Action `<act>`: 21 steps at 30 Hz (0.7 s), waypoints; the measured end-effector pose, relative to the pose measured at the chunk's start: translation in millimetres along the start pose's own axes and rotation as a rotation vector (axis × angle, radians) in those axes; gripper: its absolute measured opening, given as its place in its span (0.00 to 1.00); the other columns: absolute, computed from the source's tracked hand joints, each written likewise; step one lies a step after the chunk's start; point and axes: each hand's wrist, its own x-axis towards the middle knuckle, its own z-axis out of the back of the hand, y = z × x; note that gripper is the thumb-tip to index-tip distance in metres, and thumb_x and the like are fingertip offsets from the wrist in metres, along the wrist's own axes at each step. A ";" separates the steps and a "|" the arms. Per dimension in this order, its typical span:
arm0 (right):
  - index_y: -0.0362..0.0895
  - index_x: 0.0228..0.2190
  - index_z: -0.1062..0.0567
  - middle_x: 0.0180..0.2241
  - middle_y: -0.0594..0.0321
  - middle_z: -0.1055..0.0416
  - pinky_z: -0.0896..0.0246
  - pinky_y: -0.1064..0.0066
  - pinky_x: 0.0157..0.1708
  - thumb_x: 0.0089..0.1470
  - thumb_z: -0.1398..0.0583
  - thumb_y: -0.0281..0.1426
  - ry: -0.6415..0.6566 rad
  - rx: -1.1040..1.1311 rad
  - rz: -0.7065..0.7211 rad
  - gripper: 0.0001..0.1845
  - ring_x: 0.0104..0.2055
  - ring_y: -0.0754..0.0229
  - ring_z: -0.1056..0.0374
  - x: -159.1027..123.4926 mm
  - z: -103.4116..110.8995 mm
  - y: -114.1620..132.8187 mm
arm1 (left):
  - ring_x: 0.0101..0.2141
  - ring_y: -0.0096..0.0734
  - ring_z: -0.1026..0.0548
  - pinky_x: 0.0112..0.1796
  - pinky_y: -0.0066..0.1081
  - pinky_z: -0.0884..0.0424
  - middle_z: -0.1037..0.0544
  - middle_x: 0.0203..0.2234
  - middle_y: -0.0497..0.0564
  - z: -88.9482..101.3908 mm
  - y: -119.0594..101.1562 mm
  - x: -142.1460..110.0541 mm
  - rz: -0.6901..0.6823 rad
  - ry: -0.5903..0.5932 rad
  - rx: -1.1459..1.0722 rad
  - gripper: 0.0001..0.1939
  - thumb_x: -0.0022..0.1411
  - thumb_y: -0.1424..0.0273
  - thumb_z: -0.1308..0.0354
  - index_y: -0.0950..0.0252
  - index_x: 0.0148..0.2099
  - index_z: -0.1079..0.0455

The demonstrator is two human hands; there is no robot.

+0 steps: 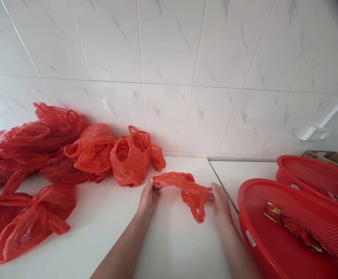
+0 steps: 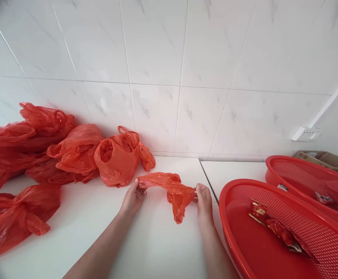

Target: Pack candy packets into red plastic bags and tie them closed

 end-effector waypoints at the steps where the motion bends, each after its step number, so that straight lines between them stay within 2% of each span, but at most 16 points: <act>1: 0.46 0.37 0.32 0.33 0.62 0.32 0.39 0.71 0.28 0.46 0.41 0.52 -0.019 -0.032 0.003 0.25 0.32 0.59 0.34 -2.2 -2.9 0.1 | 0.28 0.23 0.25 0.28 0.23 0.30 0.24 0.29 0.48 -1.8 0.8 -1.5 0.009 0.011 -0.004 0.15 0.55 0.59 0.38 0.65 0.38 0.31; 3: 0.47 0.43 0.33 0.38 0.61 0.33 0.39 0.70 0.28 0.43 0.38 0.50 -0.022 -0.138 0.004 0.29 0.33 0.59 0.34 -7.6 -10.3 -0.7 | 0.32 0.27 0.24 0.31 0.26 0.29 0.22 0.33 0.49 -4.9 1.2 -4.4 0.028 0.042 -0.005 0.15 0.55 0.59 0.38 0.64 0.39 0.30; 5: 0.48 0.48 0.35 0.41 0.60 0.34 0.39 0.69 0.29 0.37 0.34 0.48 0.014 -0.295 0.016 0.37 0.32 0.59 0.34 -13.2 -18.2 -2.3 | 0.37 0.32 0.23 0.36 0.30 0.28 0.22 0.37 0.51 -7.3 0.3 -7.1 0.042 0.081 -0.001 0.15 0.56 0.60 0.39 0.63 0.41 0.29; 8: 0.48 0.52 0.37 0.41 0.59 0.34 0.40 0.69 0.31 0.35 0.33 0.46 0.098 -0.516 0.041 0.43 0.33 0.57 0.33 -19.7 -25.7 -2.8 | 0.42 0.37 0.24 0.43 0.35 0.29 0.22 0.42 0.52 -9.2 -1.7 -10.0 0.054 0.137 0.019 0.15 0.56 0.60 0.39 0.62 0.43 0.29; 13: 0.48 0.50 0.36 0.33 0.62 0.32 0.43 0.68 0.29 0.48 0.44 0.53 0.087 -0.676 0.057 0.33 0.31 0.55 0.33 -25.1 -23.5 4.1 | 0.43 0.39 0.24 0.45 0.38 0.30 0.22 0.41 0.54 -11.8 -3.2 -13.6 0.076 0.211 0.069 0.16 0.57 0.58 0.40 0.61 0.44 0.29; 16: 0.49 0.49 0.37 0.28 0.63 0.30 0.44 0.68 0.29 0.51 0.46 0.53 0.180 -0.635 0.013 0.30 0.30 0.54 0.32 -27.0 -25.0 7.0 | 0.45 0.42 0.26 0.47 0.40 0.31 0.24 0.44 0.57 -15.5 -2.5 -16.9 0.087 0.266 0.107 0.20 0.56 0.57 0.40 0.63 0.46 0.30; 19: 0.50 0.44 0.35 0.30 0.62 0.27 0.45 0.68 0.27 0.47 0.40 0.48 0.252 -0.646 -0.047 0.25 0.30 0.54 0.31 -30.8 -33.5 5.1 | 0.49 0.47 0.29 0.46 0.41 0.31 0.28 0.50 0.60 -21.7 2.4 -22.2 0.054 0.345 0.193 0.24 0.53 0.56 0.37 0.63 0.49 0.32; 21: 0.51 0.39 0.33 0.30 0.63 0.26 0.46 0.69 0.26 0.46 0.39 0.40 0.259 -0.678 -0.027 0.17 0.29 0.55 0.32 -36.0 -40.8 1.7 | 0.49 0.47 0.29 0.45 0.41 0.30 0.32 0.53 0.60 -27.4 8.9 -26.8 0.018 0.371 0.289 0.28 0.49 0.59 0.34 0.62 0.51 0.35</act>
